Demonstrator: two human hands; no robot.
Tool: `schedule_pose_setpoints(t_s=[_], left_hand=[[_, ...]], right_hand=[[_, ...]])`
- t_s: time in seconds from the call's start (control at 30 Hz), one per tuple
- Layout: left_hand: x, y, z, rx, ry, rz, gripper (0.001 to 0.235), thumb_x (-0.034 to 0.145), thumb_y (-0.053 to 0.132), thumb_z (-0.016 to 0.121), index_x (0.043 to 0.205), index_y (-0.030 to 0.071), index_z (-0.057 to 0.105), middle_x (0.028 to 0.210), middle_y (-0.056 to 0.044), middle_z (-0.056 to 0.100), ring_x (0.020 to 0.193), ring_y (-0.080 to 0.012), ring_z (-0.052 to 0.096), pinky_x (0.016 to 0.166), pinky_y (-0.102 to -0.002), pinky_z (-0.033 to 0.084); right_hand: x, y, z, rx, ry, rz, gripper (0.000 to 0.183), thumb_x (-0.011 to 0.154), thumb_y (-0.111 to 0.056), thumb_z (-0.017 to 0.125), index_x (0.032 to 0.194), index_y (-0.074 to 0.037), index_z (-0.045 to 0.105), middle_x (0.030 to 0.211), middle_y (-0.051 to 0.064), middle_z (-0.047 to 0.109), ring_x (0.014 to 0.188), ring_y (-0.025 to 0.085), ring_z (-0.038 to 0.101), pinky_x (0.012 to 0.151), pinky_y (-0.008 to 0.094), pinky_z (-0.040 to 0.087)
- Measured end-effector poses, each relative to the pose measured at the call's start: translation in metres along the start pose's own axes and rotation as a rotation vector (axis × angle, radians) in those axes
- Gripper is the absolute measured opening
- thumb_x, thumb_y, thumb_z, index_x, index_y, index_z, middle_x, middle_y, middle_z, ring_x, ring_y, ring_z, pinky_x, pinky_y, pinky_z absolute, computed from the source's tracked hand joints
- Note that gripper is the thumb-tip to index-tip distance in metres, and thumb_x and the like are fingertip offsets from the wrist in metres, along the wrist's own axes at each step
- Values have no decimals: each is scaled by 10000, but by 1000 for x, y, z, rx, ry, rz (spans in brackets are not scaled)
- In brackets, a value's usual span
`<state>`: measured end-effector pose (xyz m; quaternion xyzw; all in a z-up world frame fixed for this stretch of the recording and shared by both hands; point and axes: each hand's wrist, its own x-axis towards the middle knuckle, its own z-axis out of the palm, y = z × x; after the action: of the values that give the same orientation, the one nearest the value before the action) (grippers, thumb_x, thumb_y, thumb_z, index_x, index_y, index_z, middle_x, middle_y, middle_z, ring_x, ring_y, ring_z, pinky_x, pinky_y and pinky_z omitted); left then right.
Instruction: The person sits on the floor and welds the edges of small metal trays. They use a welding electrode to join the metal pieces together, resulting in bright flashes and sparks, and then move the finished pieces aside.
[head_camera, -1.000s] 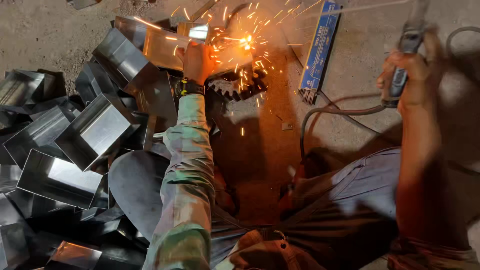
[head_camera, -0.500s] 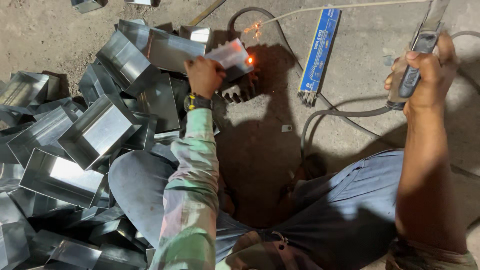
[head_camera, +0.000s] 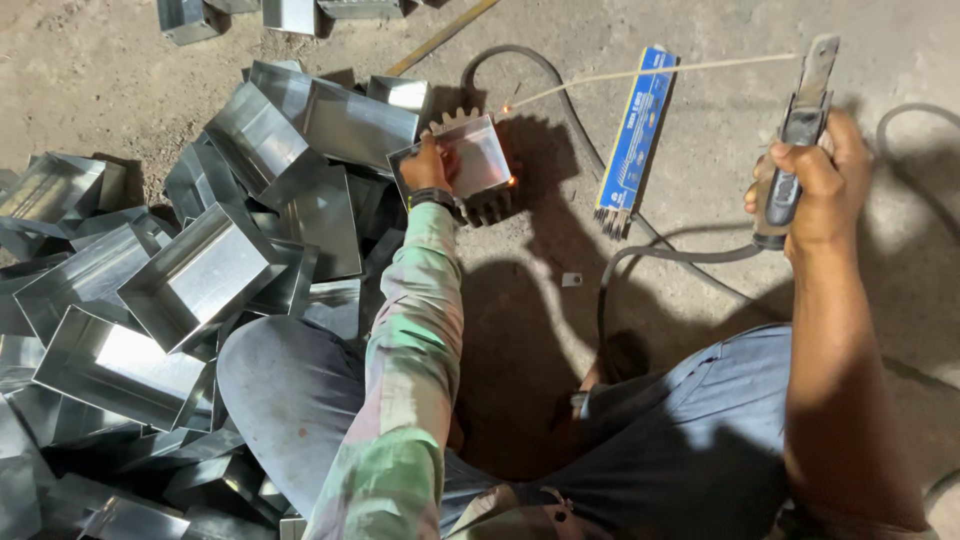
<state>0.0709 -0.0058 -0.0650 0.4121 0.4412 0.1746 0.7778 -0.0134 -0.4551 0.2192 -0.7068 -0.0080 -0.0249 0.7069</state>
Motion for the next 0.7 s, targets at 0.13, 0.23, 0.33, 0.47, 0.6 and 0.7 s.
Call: schedule_pose_setpoints(t_s=[0.13, 0.23, 0.33, 0.47, 0.6, 0.7], left_hand=[[0, -4, 11, -82, 73, 203, 233, 862, 118, 744, 846, -97, 658, 721, -154, 700, 536, -220, 662, 456, -386, 565], [-8, 3, 8, -224, -77, 164, 168, 876, 74, 701, 839, -66, 615, 732, -164, 710, 580, -252, 698, 523, -385, 599], [-17, 7, 0, -247, -212, 196, 154, 898, 70, 674, 837, -31, 575, 767, -173, 730, 639, -268, 739, 600, -387, 639], [-18, 21, -10, -152, -302, 192, 179, 932, 100, 680, 826, -17, 595, 799, -164, 735, 691, -256, 759, 644, -380, 653], [-23, 32, -16, 59, -291, 130, 215, 937, 234, 701, 842, 48, 651, 842, -89, 768, 656, -193, 719, 533, -300, 540], [-31, 35, -21, 127, -261, 120, 254, 926, 321, 739, 849, 98, 643, 848, -43, 756, 629, -152, 687, 505, -265, 484]], right_hand=[[-2, -3, 1, 22, -14, -5, 230, 943, -128, 628, 1127, -20, 541, 813, 104, 589, 581, 166, 589, 553, 340, 557], [1, -5, 2, 21, -10, -13, 221, 939, -135, 627, 1111, -25, 542, 801, 108, 590, 571, 173, 589, 549, 345, 555], [-2, -5, -1, 8, -4, -4, 213, 936, -138, 631, 1091, -26, 537, 802, 110, 595, 549, 178, 575, 541, 348, 545], [-4, -5, 0, 17, -5, -1, 213, 930, -135, 633, 1082, -29, 530, 789, 108, 582, 538, 179, 572, 526, 346, 539], [-1, -3, 2, 14, 16, -4, 273, 915, -122, 629, 1160, -38, 545, 806, 98, 585, 586, 178, 570, 505, 334, 533], [1, 0, 6, 29, -2, -34, 237, 912, -73, 613, 1125, 14, 555, 875, 90, 598, 618, 160, 607, 542, 339, 555]])
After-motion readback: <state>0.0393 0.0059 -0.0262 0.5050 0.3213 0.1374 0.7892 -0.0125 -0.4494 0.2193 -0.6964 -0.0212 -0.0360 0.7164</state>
